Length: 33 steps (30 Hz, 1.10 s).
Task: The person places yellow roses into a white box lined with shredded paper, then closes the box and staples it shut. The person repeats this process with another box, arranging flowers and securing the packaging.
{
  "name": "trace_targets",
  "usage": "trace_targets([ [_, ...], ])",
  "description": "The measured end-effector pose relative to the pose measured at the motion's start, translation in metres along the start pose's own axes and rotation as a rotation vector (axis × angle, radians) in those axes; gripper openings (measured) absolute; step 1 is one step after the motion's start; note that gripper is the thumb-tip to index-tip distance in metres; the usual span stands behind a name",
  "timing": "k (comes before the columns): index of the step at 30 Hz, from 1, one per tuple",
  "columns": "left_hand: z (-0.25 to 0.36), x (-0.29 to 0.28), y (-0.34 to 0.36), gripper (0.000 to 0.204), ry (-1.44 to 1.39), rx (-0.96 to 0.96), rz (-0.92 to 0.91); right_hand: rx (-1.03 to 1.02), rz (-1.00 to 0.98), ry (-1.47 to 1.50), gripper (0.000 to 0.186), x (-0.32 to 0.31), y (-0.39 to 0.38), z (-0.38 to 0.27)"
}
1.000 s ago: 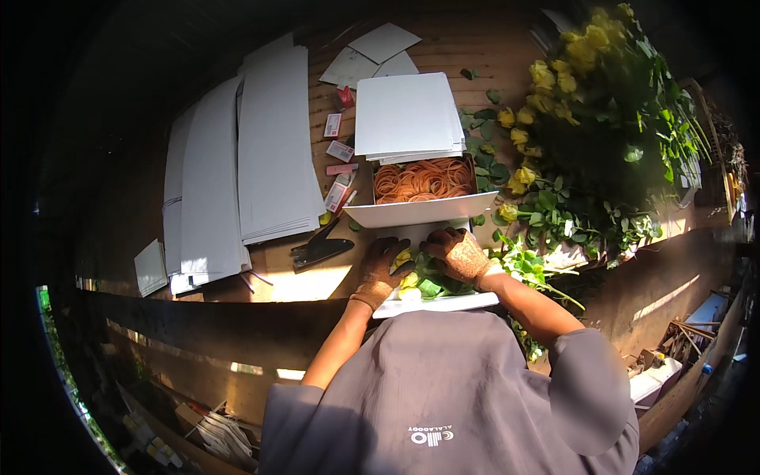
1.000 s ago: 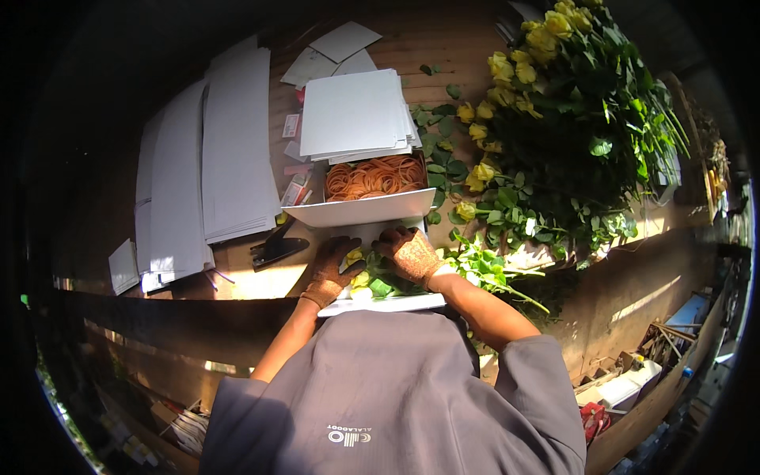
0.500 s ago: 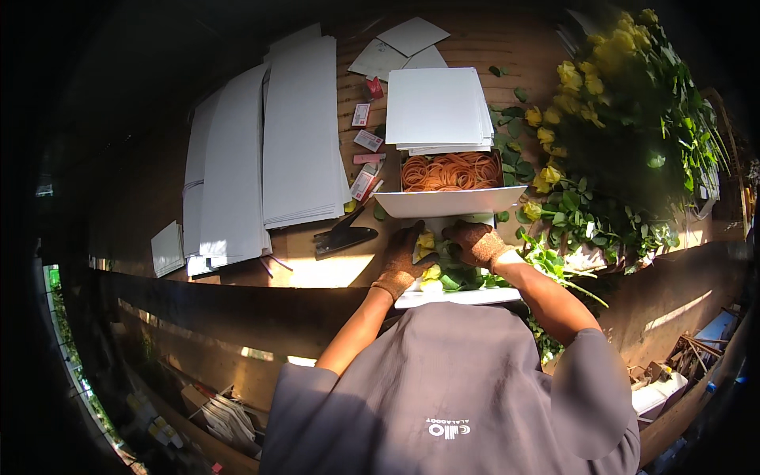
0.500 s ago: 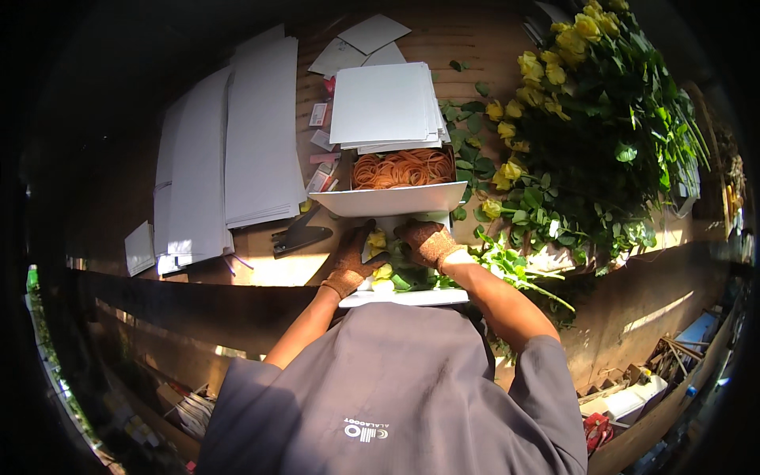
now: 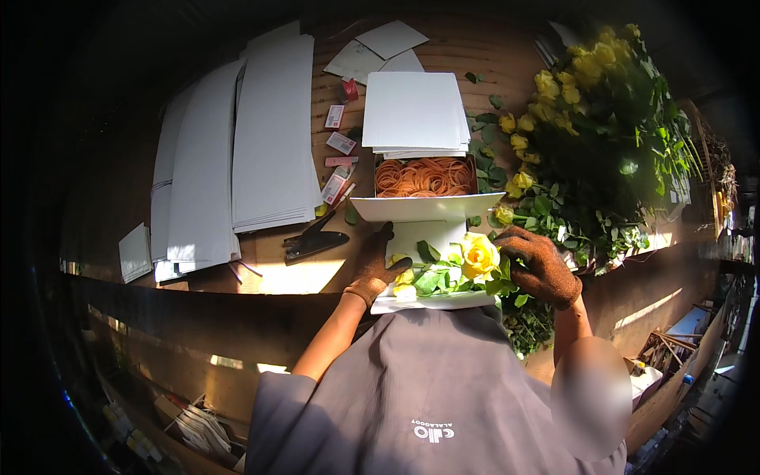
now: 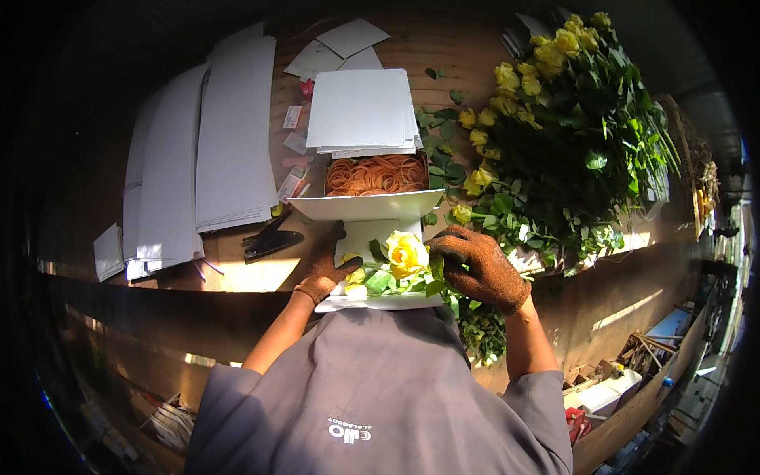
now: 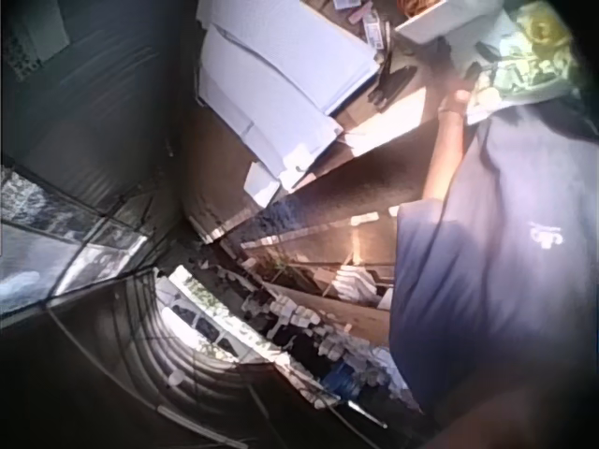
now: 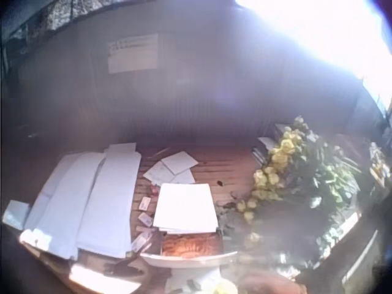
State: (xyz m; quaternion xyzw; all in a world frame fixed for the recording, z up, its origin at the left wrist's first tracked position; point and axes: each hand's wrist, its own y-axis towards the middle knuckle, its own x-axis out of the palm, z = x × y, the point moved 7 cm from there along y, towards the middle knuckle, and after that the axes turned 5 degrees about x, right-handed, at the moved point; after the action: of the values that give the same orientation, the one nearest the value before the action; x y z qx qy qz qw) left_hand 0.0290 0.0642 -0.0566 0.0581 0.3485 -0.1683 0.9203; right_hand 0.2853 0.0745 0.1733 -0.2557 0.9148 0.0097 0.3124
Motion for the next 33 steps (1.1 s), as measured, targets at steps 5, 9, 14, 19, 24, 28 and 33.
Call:
trace_targets([
  [5, 0.004, -0.003, -0.002, 0.082, 0.018, -0.069, 0.011, 0.127, -0.031, -0.131, 0.036, -0.056, -0.063, 0.002],
  [9, 0.011, -0.003, -0.003, 0.097, -0.009, -0.015, 0.022, 0.503, -0.110, -0.155, 0.036, -0.077, -0.141, 0.090],
  [14, 0.014, -0.005, 0.001, 0.098, -0.058, -0.059, 0.003, 0.940, -0.243, -0.518, 0.024, -0.047, -0.229, 0.240],
  [19, 0.020, -0.010, 0.001, 0.097, -0.064, -0.076, -0.025, 0.273, 0.455, -0.551, 0.049, -0.032, -0.075, 0.197],
  [24, 0.020, -0.014, 0.003, 0.088, -0.003, -0.087, -0.044, 0.543, 0.160, -0.676, 0.042, 0.008, 0.000, 0.263],
  [28, 0.017, -0.010, -0.002, 0.094, -0.038, -0.086, 0.003, 0.294, 0.403, -0.565, 0.029, -0.051, -0.016, 0.158],
  [33, -0.003, 0.000, -0.010, 0.099, -0.048, -0.044, 0.060, 0.011, 0.463, -0.503, 0.026, -0.074, -0.026, -0.028],
])
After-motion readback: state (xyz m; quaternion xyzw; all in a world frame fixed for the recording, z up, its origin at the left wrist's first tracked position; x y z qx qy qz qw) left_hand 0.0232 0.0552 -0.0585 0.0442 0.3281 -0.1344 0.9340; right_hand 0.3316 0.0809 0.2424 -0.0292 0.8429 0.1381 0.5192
